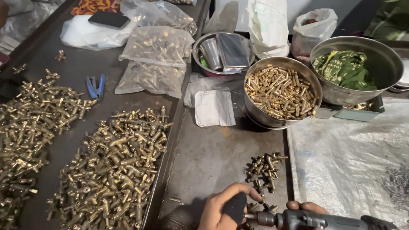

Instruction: The person picks up small brass fittings one at a time and holds each against the spinning bit of a rotary tool to finish the part, then places the finished piece on the table with a growing pile of completed fittings. A coworker across the table handles parts as well.

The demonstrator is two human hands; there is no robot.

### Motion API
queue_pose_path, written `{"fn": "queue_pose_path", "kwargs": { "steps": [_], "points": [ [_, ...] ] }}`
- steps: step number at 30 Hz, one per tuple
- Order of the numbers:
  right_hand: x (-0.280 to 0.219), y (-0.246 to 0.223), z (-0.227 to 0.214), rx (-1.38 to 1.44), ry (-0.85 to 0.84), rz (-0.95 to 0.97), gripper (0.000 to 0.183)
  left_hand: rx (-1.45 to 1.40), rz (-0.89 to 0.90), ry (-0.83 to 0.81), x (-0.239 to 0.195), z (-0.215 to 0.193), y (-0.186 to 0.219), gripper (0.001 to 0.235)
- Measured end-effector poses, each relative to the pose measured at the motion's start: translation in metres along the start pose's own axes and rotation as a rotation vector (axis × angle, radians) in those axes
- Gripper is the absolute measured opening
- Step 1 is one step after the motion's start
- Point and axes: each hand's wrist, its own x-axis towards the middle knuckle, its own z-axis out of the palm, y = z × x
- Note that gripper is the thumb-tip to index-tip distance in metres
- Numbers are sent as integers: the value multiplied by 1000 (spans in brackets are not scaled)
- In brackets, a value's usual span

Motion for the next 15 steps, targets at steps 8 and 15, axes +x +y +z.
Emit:
{"fn": "queue_pose_path", "kwargs": {
  "steps": [8, 15],
  "points": [
    [-6, -5, -2, 13, -111, -509, 47, 1068, 136, 489, 28, -95, 18, 23],
    [7, -12, -32, -227, -536, -461, 34, 1018, 158, 49, 84, -7, -48, 34]
  ]
}}
